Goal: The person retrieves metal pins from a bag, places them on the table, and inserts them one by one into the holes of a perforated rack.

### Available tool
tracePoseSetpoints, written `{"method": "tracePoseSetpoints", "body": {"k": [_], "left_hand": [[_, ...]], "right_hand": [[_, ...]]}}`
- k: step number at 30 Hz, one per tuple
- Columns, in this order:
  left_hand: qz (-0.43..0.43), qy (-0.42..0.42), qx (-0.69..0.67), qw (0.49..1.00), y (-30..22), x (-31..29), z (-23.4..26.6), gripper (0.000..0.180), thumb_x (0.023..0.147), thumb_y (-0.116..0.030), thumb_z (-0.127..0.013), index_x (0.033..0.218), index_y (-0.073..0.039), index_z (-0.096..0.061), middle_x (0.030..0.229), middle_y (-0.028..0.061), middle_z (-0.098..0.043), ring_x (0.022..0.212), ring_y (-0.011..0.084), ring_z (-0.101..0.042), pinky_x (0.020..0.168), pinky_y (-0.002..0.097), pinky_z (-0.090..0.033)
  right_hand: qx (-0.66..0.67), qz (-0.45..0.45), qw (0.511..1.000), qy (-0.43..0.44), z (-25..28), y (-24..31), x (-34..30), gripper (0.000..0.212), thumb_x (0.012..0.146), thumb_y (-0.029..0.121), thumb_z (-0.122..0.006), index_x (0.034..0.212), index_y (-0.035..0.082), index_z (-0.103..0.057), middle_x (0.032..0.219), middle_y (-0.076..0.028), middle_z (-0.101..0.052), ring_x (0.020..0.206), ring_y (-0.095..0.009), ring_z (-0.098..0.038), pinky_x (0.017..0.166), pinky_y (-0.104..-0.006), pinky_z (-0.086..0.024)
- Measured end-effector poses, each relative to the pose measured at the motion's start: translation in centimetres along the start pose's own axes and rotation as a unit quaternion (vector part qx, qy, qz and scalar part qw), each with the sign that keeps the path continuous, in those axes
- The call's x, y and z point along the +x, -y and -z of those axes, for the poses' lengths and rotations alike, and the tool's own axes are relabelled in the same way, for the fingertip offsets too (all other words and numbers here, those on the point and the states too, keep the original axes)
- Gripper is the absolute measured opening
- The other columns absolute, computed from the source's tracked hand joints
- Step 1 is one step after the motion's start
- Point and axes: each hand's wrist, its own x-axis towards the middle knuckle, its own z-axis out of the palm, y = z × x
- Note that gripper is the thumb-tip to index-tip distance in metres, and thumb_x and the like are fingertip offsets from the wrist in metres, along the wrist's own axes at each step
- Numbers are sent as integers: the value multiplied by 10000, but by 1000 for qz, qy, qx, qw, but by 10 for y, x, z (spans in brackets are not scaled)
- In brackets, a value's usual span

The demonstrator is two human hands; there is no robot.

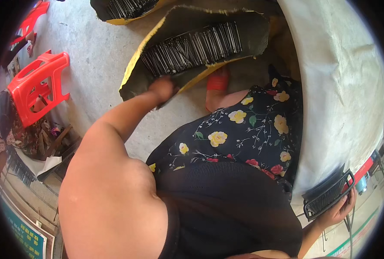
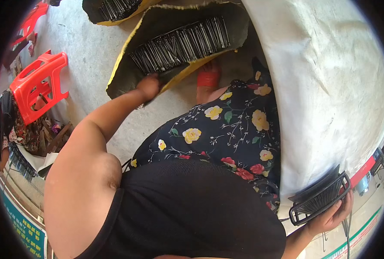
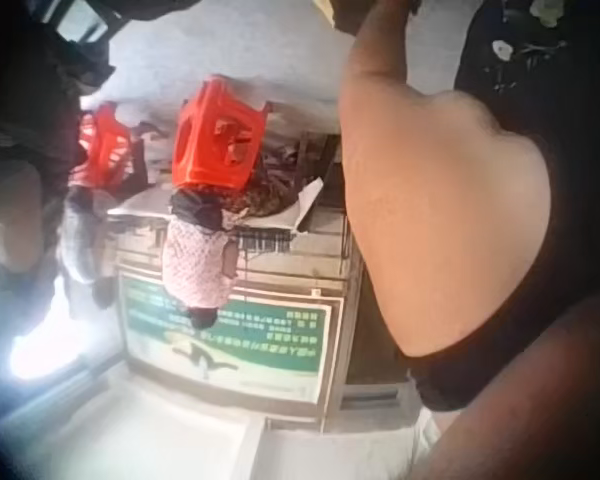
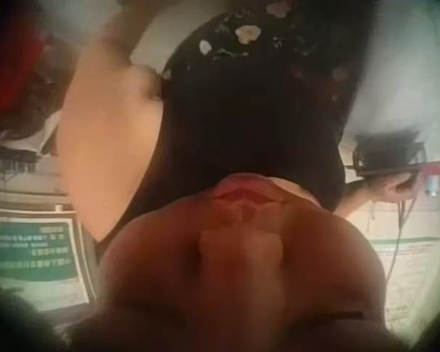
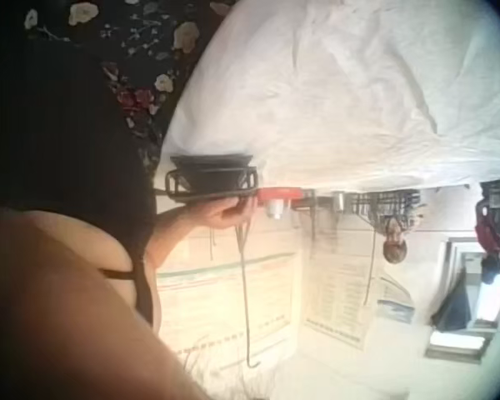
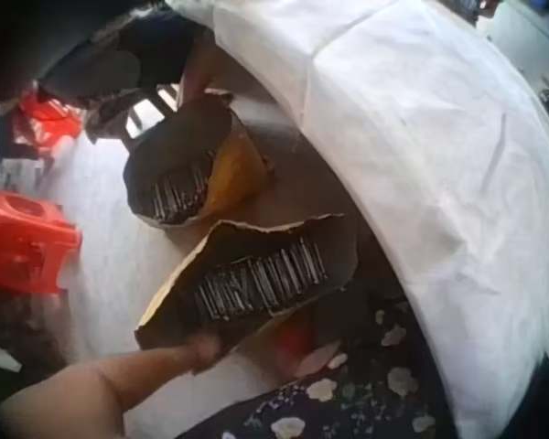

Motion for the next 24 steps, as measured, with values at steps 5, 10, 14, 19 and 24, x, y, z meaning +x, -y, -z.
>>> {"method": "tracePoseSetpoints", "body": {"k": [5, 10, 14, 19, 24], "left_hand": [[-89, -27, 99, 991, -9, -8, 3, 465, 929, -468, -496, 1115, -71, -651, 1140, 238, -598, 1063, 407, -582, 925, 464, -468], [-73, -2, 31, 997, -18, 8, 22, 465, 937, -455, -491, 1145, -59, -618, 1083, 232, -644, 1026, 399, -612, 893, 478, -478], [-93, -239, 40, 966, -12, 68, 62, 366, 924, -372, -514, 1053, -67, -671, 1050, 223, -654, 968, 400, -623, 881, 476, -489], [24, -230, 12, 973, -10, 143, 111, 331, 846, -250, -587, 1090, -46, -681, 1143, 226, -640, 1063, 376, -618, 931, 468, -484], [-1, -115, 63, 991, -14, 168, 130, 305, 815, -128, -533, 1047, -48, -714, 1202, 198, -629, 1105, 336, -620, 948, 425, -488]], "right_hand": [[17, -14, 1000, -11, -5, 3, -3, 324, 1001, 81, -417, 1273, -73, -501, 1268, -187, -551, 1193, -290, -519, 1057, -389, -366], [18, -19, 1000, -13, -3, -4, -2, 321, 999, 83, -412, 1265, -73, -503, 1271, -193, -548, 1195, -294, -517, 1064, -395, -361], [4, -1, 1000, -11, -3, 2, 0, 318, 995, 84, -411, 1252, -78, -504, 1294, -201, -526, 1203, -299, -510, 1071, -411, -356], [28, 11, 1000, -10, -5, -1, 0, 320, 994, 83, -411, 1262, -73, -494, 1345, -196, -488, 1229, -294, -487, 1076, -406, -348], [49, -15, 999, -5, -3, 1, -4, 323, 995, 84, -413, 1270, -66, -491, 1368, -186, -468, 1238, -274, -472, 1074, -386, -345]]}}
